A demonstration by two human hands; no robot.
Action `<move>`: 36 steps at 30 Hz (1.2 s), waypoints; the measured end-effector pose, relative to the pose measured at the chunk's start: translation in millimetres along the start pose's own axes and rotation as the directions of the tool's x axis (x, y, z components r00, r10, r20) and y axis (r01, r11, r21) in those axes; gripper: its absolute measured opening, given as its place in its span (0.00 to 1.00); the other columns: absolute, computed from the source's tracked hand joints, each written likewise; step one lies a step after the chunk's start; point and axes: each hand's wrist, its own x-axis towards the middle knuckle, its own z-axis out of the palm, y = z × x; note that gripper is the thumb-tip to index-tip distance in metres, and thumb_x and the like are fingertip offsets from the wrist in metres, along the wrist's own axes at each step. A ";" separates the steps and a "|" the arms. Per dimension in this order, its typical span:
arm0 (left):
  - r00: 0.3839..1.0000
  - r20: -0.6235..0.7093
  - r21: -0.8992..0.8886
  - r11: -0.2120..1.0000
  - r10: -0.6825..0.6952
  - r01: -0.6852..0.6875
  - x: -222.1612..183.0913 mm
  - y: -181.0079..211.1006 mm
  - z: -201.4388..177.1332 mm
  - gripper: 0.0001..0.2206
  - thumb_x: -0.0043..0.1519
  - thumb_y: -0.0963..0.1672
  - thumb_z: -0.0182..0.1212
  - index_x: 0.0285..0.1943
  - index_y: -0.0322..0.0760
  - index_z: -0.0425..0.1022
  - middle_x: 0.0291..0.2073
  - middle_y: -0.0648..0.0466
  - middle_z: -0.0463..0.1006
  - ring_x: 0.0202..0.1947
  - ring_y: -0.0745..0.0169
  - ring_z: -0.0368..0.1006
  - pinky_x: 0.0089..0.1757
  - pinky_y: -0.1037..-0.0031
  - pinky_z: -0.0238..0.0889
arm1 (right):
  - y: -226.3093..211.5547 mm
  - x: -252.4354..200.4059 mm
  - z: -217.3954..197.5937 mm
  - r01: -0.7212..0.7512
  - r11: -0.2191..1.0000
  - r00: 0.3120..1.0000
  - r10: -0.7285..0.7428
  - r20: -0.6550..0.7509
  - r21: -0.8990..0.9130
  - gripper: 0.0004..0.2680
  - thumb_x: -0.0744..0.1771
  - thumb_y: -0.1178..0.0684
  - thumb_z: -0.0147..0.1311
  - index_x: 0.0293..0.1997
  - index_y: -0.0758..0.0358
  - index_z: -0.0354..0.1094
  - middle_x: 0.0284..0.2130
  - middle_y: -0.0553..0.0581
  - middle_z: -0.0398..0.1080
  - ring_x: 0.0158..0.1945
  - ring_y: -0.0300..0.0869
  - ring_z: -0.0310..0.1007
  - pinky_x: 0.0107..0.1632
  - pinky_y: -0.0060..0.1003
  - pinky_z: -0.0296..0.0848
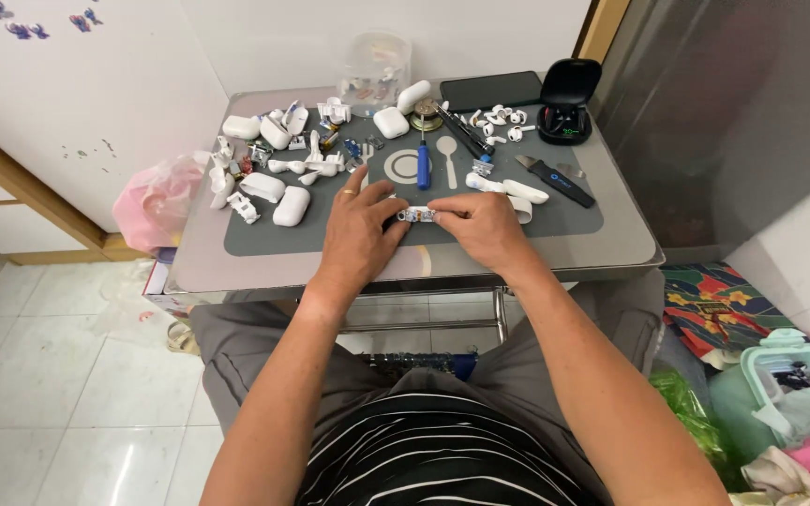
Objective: Repairing and assembling wireless earbud components on a workbench
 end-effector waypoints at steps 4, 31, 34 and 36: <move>1.000 0.015 0.008 1.000 -0.017 0.017 0.2 2.9 -2.2 0.12 0.52 0.47 0.76 0.44 0.53 0.85 0.50 0.56 0.81 0.69 0.40 0.62 0.61 0.57 0.57 | -2.9 1.0 -1.1 0.030 0.999 1.000 -0.030 0.005 0.033 0.09 0.63 0.57 0.63 0.45 0.50 0.82 0.15 0.50 0.71 0.23 0.37 0.70 0.30 0.33 0.68; 0.979 0.189 -0.158 0.981 -0.077 0.108 2.7 20.7 -26.0 0.12 0.52 0.50 0.75 0.41 0.45 0.85 0.68 0.51 0.69 0.76 0.35 0.48 0.67 0.52 0.49 | -5.6 -0.3 -3.0 0.023 0.997 0.998 -0.018 0.066 -0.074 0.07 0.62 0.53 0.63 0.41 0.49 0.82 0.14 0.47 0.70 0.23 0.41 0.73 0.34 0.36 0.71; 0.978 0.194 -0.164 0.980 -0.077 0.110 -1.3 22.6 -29.4 0.12 0.54 0.48 0.73 0.44 0.43 0.85 0.69 0.50 0.69 0.76 0.33 0.47 0.66 0.51 0.49 | -11.2 -1.4 -5.6 0.030 0.999 0.997 -0.027 0.071 -0.042 0.06 0.63 0.53 0.63 0.42 0.50 0.82 0.14 0.48 0.70 0.23 0.39 0.72 0.33 0.35 0.71; 0.983 0.173 -0.176 0.980 -0.066 0.097 -6.5 17.9 -26.2 0.12 0.54 0.47 0.73 0.46 0.46 0.85 0.67 0.50 0.70 0.75 0.34 0.48 0.66 0.53 0.50 | -15.6 -2.5 -5.5 0.056 0.998 0.993 -0.052 0.108 -0.036 0.08 0.63 0.52 0.61 0.44 0.48 0.82 0.17 0.48 0.73 0.23 0.41 0.72 0.34 0.36 0.71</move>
